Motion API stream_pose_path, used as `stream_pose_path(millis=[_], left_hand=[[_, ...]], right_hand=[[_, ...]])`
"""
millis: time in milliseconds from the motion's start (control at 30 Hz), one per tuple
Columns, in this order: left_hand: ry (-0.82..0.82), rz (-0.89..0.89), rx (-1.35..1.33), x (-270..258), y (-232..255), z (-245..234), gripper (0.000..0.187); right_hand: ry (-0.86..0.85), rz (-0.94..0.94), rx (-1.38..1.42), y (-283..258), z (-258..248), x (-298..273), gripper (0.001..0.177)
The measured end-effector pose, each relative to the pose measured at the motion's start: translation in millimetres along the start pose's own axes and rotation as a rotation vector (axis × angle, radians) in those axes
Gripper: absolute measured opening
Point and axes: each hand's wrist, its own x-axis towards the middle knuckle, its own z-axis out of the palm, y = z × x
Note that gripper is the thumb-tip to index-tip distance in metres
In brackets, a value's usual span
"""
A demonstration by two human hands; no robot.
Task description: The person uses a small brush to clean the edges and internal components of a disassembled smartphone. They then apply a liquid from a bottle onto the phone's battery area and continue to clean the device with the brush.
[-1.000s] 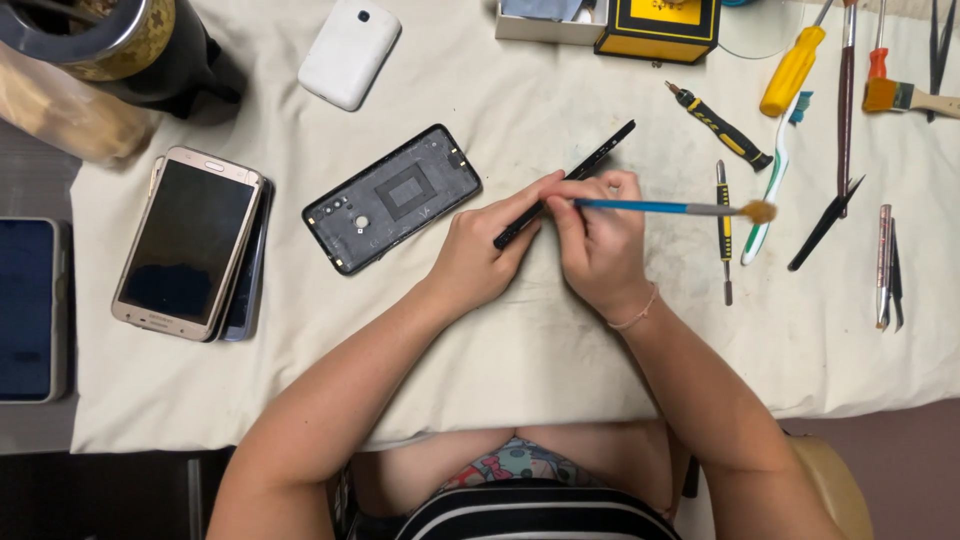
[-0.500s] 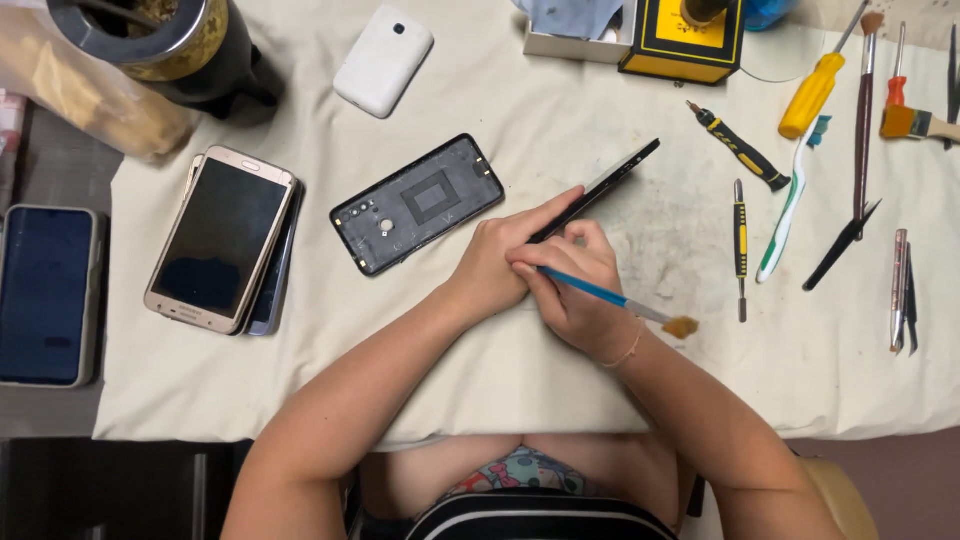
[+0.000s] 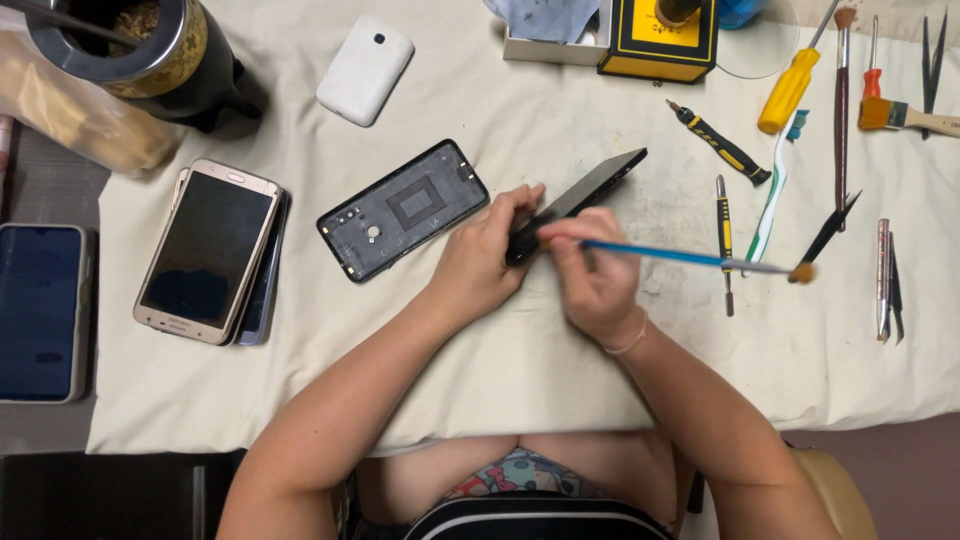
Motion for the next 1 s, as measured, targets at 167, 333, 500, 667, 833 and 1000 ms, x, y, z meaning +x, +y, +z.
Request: stream_pose_path(millis=[167,333,500,667,833,1000], left_hand=[[0.028,0.019,0.009,-1.7,-16.1,-6.4,0.031],[0.345,0.204,-0.048,13.2,10.7,-20.1,0.018],[0.483,0.384,-0.194,43.1,30.0,-6.2,0.016],[0.045,0.276,-0.555,50.4,53.1,-16.0,0.033],[-0.002,0.320,-0.586,58.7,33.8,-2.1,0.069],[0.104,0.437,-0.543,64.1,24.0,3.7,0.110]], right_hand=[[0.356,0.228,0.174,27.4,-21.5,9.3,0.024],[0.405,0.320,0.327,46.3,-15.4,6.2,0.024],[0.320,0.427,0.451,46.5,0.9,6.8,0.021],[0.374,0.323,0.336,47.4,-17.3,17.3,0.019],[0.378,0.210,0.321,21.5,-41.2,58.9,0.026],[0.119,0.150,0.169,4.5,-34.8,76.9,0.021]])
